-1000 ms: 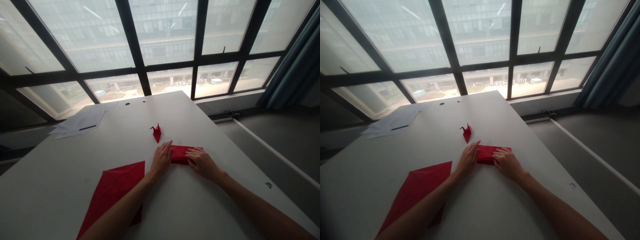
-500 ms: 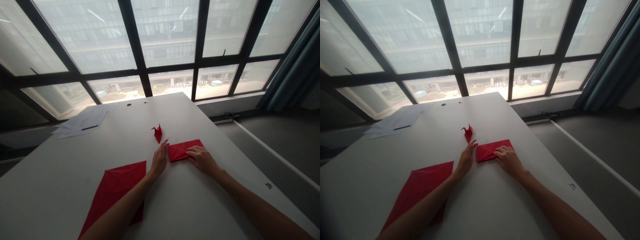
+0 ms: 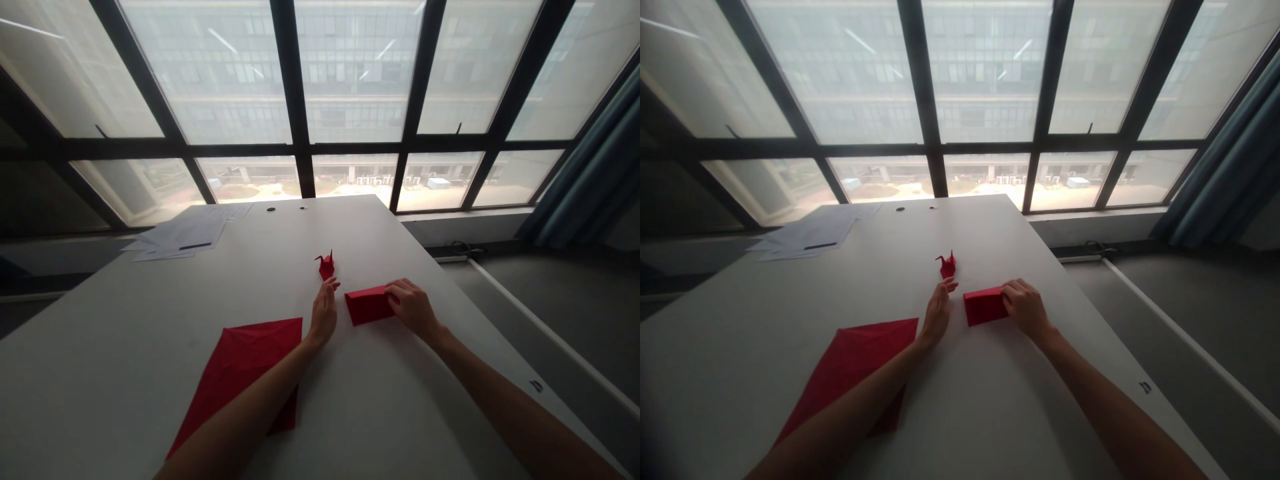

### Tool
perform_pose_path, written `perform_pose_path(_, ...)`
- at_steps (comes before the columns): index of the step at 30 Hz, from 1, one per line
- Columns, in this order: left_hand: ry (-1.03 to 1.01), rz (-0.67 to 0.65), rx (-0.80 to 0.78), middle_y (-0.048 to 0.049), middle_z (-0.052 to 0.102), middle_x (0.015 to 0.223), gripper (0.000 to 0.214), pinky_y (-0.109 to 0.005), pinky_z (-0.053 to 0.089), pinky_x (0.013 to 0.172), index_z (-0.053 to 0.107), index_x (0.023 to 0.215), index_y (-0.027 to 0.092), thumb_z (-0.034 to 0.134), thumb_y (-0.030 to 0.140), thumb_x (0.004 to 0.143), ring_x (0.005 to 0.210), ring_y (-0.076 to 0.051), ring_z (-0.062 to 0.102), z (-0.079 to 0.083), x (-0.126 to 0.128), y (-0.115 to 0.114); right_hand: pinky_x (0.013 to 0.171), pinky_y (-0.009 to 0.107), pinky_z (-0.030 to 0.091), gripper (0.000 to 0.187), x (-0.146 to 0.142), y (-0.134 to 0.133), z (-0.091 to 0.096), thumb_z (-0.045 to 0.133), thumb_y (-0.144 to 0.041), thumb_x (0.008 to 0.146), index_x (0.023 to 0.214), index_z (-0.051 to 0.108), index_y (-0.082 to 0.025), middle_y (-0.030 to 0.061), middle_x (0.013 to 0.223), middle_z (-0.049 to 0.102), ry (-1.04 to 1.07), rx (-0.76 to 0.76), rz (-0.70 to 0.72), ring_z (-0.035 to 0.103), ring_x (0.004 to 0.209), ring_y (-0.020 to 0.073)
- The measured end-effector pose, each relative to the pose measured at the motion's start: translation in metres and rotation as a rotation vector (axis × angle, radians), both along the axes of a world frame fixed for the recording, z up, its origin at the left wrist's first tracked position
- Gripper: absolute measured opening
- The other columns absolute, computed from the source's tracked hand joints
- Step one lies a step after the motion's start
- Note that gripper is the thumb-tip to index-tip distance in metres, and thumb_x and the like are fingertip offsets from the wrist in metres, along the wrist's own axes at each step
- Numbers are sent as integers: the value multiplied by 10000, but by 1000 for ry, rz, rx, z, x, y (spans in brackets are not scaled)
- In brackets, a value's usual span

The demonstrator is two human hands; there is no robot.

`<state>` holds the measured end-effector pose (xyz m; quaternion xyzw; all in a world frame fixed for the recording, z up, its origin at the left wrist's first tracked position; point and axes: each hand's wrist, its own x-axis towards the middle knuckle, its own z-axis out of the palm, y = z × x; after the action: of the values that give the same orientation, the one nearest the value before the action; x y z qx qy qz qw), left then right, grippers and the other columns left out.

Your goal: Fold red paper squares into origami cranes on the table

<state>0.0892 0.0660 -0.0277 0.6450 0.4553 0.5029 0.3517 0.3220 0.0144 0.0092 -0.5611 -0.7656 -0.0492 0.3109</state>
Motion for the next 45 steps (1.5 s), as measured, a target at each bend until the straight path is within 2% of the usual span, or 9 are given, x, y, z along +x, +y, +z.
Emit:
perform_pose_path(6,-184,49,-39,-116,625,1271,532,-386,490,945,517,1289,223,186,554,1036,1169,-215,603,0,-1,2,818,385,521,185,1,14,51,541,-128,912,874,698,-218,72,962,713,124,229,55,632,925,238)
perform_pose_path(11,-343,92,-26,-119,643,1229,524,-399,485,917,565,1201,222,250,596,1014,1145,-235,612,0,0,6,859,410,554,140,15,-13,72,632,-134,889,968,687,-236,67,1018,722,192,375,231,655,986,228)
perform_pose_path(14,-414,152,-41,-115,652,1200,472,-391,497,901,563,1180,215,259,542,1028,1100,-220,631,0,0,8,942,446,539,205,31,-41,56,633,-102,883,1007,689,-255,60,1092,725,193,301,330,664,1062,230)
perform_pose_path(19,-322,205,59,-93,663,1137,243,-385,505,923,574,1134,200,403,294,988,1064,-206,635,3,1,5,996,511,504,156,65,-76,-7,635,-126,883,954,697,-251,68,1145,723,228,121,248,627,1185,272)
perform_pose_path(24,116,-107,331,-61,682,1163,236,-395,465,1020,668,1035,220,521,104,891,1142,-209,613,5,8,-7,1043,524,481,144,88,-91,-47,599,-135,880,907,701,-233,83,1180,713,331,-118,221,591,1246,281)
perform_pose_path(28,469,-539,486,-46,651,1307,290,-417,394,1109,685,1116,253,522,101,930,1287,-212,545,5,13,-21,1130,565,370,238,93,-89,-51,539,-74,856,895,710,-234,66,1187,718,298,-256,262,545,1301,279)
perform_pose_path(31,668,-690,517,-41,582,1409,301,-435,339,1144,644,1232,275,545,184,963,1357,-229,482,10,14,-31,1157,587,300,299,91,-83,-45,493,-29,816,855,707,-235,53,1194,718,261,-303,252,537,1310,278)
perform_pose_path(40,791,-638,512,-32,716,1090,227,-372,433,985,693,1147,283,582,353,962,1024,-199,643,26,11,-38,1141,590,299,279,61,-56,-28,666,-257,854,1132,693,-272,62,1330,636,52,-323,178,559,1271,294)
perform_pose_path(45,824,-522,469,-71,479,1501,594,-473,296,1163,422,1478,289,590,466,937,1403,-271,408,15,7,-31,1100,524,384,472,41,-46,-21,698,-249,844,1306,608,-293,63,1359,611,-26,-232,208,553,1258,284)
